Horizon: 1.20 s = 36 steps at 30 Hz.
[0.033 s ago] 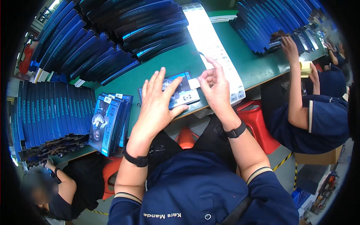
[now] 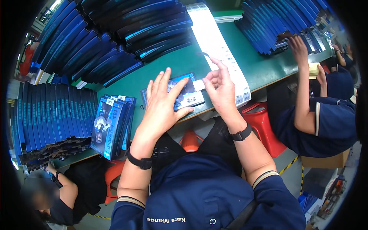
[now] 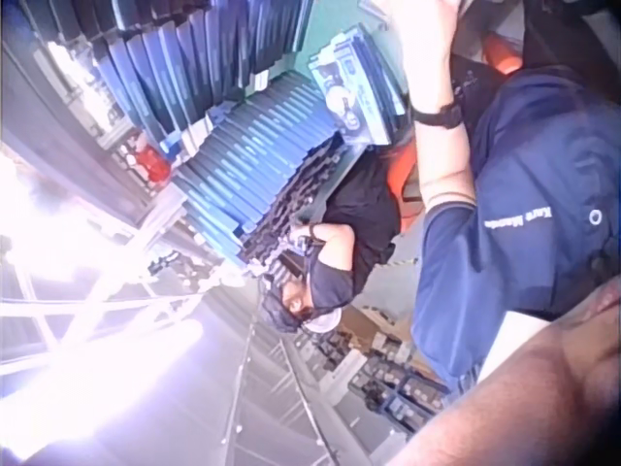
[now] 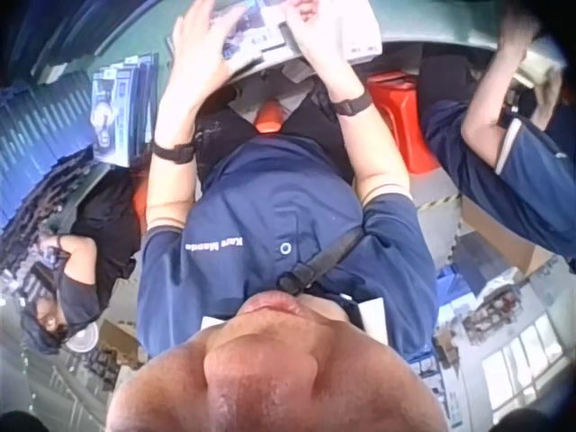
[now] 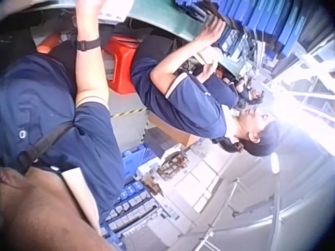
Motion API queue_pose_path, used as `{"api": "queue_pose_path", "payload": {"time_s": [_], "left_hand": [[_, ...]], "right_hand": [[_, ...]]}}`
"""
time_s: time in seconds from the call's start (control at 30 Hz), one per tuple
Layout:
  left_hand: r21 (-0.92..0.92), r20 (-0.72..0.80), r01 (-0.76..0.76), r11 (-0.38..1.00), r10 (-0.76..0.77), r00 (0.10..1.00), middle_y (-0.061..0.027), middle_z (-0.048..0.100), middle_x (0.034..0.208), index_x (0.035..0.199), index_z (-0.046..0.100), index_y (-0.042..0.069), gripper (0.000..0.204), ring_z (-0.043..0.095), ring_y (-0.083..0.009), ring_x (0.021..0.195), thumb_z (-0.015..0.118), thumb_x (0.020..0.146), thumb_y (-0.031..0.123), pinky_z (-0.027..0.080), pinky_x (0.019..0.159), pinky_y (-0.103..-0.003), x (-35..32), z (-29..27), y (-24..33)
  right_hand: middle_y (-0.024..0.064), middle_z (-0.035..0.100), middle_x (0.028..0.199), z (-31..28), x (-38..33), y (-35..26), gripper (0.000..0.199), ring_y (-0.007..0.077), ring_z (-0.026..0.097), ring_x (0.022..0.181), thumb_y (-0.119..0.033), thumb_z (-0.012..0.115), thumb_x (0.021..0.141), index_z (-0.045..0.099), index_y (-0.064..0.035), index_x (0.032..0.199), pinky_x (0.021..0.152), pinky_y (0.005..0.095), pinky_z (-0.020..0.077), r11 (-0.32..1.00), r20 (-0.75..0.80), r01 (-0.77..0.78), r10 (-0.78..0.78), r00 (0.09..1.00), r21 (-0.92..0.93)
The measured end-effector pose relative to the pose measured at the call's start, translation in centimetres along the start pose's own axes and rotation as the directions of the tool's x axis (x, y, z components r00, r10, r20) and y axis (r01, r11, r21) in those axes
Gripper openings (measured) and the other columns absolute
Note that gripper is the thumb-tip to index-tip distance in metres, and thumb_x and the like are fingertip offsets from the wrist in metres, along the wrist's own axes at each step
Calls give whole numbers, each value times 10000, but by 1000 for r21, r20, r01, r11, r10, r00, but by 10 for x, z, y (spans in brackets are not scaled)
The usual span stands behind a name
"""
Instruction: Apply adhesive security labels to product boxes and stack them into neat bundles on an assembly line shelf.
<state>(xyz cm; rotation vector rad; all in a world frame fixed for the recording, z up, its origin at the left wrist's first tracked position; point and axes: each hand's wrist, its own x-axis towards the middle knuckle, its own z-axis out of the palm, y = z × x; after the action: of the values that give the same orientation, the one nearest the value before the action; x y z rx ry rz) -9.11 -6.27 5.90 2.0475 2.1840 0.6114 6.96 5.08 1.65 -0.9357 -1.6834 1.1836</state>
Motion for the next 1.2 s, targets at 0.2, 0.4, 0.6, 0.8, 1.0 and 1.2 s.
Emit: {"api": "queue_pose_path", "payload": {"time_s": [0.2, 0.4, 0.6, 0.8, 1.0, 1.2], "left_hand": [[-71, 67, -43, 997, 48, 997, -232, 323, 1558, 1392, 566, 276, 807, 274, -402, 1464, 881, 657, 383, 183, 1189, -576, 7, 9, 2], [-101, 82, -36, 994, 44, 996, -210, 403, 1496, 1248, 697, 293, 634, 355, -402, 1399, 884, 643, 289, 196, 1177, -575, 8, 15, -1], [-145, -86, -135, 980, 124, 989, -194, 423, 1480, 1161, 749, 312, 574, 391, -405, 1353, 889, 609, 242, 237, 1157, -543, -7, -2, 11], [-307, -273, -222, 925, 138, 952, -236, 378, 1491, 1308, 651, 224, 768, 397, -427, 1342, 911, 586, 254, 344, 1098, -506, -15, -16, 34], [-212, -246, -276, 937, 222, 943, -260, 402, 1360, 1282, 634, 212, 824, 458, -438, 1236, 929, 513, 196, 437, 1009, -503, -12, -49, 56], [24, -377, -211, 977, 204, 903, -241, 428, 1276, 1039, 732, 144, 611, 498, -425, 1152, 839, 438, 173, 445, 967, -484, -29, -112, 66]], "right_hand": [[5, 586, 866, 1, 1, 6, 616, 37, 570, 703, 76, 656, 855, 481, -107, 1418, 664, 204, 508, 999, -16, 47, -47, 999, 26], [30, 576, 854, -4, 1, 0, 605, 85, 561, 661, -7, 700, 869, 474, -104, 1422, 626, 256, 506, 976, 53, 102, -93, 994, -194], [35, 571, 798, -20, -3, -26, 657, 90, 547, 640, -180, 714, 914, 387, -77, 1475, 611, 237, 468, 999, 47, 25, -24, 999, -31], [19, 645, 910, 0, -17, -48, 656, 78, 610, 825, -178, 679, 947, 315, -115, 1489, 741, 235, 507, 620, 174, -209, 118, 978, 756], [136, 456, 1427, 11, -41, -57, 811, 218, 546, 1219, -276, 612, 973, 104, -195, 1600, 1017, 360, 460, 328, 516, -535, 151, 843, 778], [40, 537, 1009, 11, -13, -73, 889, 39, 527, 787, -59, 664, 925, 79, -130, 1591, 736, 200, 452, 856, 359, -98, -107, 927, 508]]}}
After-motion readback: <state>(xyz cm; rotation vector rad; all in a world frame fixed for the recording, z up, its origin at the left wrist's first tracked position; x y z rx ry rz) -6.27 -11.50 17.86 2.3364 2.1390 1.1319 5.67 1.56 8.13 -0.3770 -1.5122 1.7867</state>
